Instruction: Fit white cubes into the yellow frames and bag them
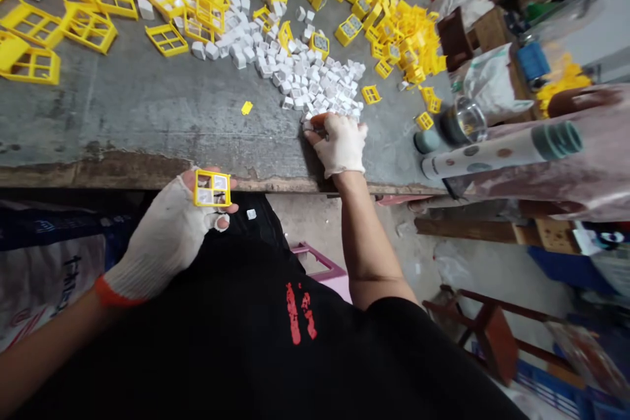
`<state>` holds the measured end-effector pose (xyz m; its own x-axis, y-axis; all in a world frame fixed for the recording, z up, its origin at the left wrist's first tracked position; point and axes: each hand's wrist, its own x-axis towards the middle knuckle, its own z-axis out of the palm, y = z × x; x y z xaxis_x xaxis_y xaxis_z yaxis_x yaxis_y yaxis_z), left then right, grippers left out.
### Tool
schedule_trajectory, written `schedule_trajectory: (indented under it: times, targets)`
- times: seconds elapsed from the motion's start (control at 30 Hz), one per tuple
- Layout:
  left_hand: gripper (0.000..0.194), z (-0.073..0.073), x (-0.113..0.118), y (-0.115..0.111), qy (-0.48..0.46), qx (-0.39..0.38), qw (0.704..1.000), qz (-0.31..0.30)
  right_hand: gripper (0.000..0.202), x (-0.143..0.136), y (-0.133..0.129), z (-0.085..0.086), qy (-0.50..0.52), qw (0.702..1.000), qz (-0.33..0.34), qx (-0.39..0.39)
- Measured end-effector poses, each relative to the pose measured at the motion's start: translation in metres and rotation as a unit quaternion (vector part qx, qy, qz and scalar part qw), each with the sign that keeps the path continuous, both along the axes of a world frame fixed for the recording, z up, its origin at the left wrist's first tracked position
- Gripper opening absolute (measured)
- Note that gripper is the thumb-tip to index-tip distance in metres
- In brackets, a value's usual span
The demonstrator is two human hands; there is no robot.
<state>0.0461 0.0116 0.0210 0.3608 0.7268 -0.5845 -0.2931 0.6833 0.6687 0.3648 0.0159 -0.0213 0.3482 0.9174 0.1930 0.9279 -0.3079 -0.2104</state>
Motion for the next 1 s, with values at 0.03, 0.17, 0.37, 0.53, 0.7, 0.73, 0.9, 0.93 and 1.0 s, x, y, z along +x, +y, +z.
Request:
schedule_trajectory:
  times: [0.03, 0.17, 0.37, 0.53, 0.7, 0.73, 0.9, 0.93, 1.0]
  targets:
    - [0.007, -0.002, -0.001, 0.000, -0.004, 0.001, 1.000, -0.003, 0.020, -0.005, 0.003, -0.003, -0.009, 1.000, 0.003, 0.001]
    - [0.019, -0.015, -0.006, 0.000, -0.008, 0.031, 0.999, -0.028, 0.022, -0.022, -0.006, -0.007, -0.032, 0.998, 0.055, 0.003]
    - [0.034, -0.029, -0.011, -0.004, -0.001, 0.043, 0.999, -0.022, 0.043, -0.015, -0.034, 0.001, 0.042, 0.995, 0.072, 0.048]
    - [0.020, -0.023, -0.008, -0.004, -0.034, -0.025, 0.999, 0.006, 0.040, -0.011, -0.015, 0.000, 0.061, 0.995, 0.084, -0.001]
    - [0.013, -0.016, -0.007, -0.006, -0.046, -0.008, 0.999, 0.009, 0.015, -0.025, -0.009, 0.003, 0.066, 0.992, 0.106, -0.007]
    - [0.013, -0.015, -0.007, -0.007, -0.051, -0.006, 0.999, 0.008, 0.015, -0.032, -0.016, 0.006, 0.070, 0.989, 0.132, 0.014]
    - [0.017, -0.008, -0.005, -0.014, -0.079, 0.010, 0.997, -0.006, 0.033, -0.080, -0.067, 0.026, 0.077, 0.940, 0.308, 0.123]
    - [0.016, -0.006, -0.006, -0.015, -0.081, 0.017, 0.997, -0.011, 0.033, -0.089, -0.075, 0.029, 0.070, 0.931, 0.329, 0.142]
    - [0.014, -0.004, -0.007, -0.019, -0.079, 0.027, 0.996, -0.018, 0.030, -0.100, -0.084, 0.030, 0.049, 0.919, 0.349, 0.177]
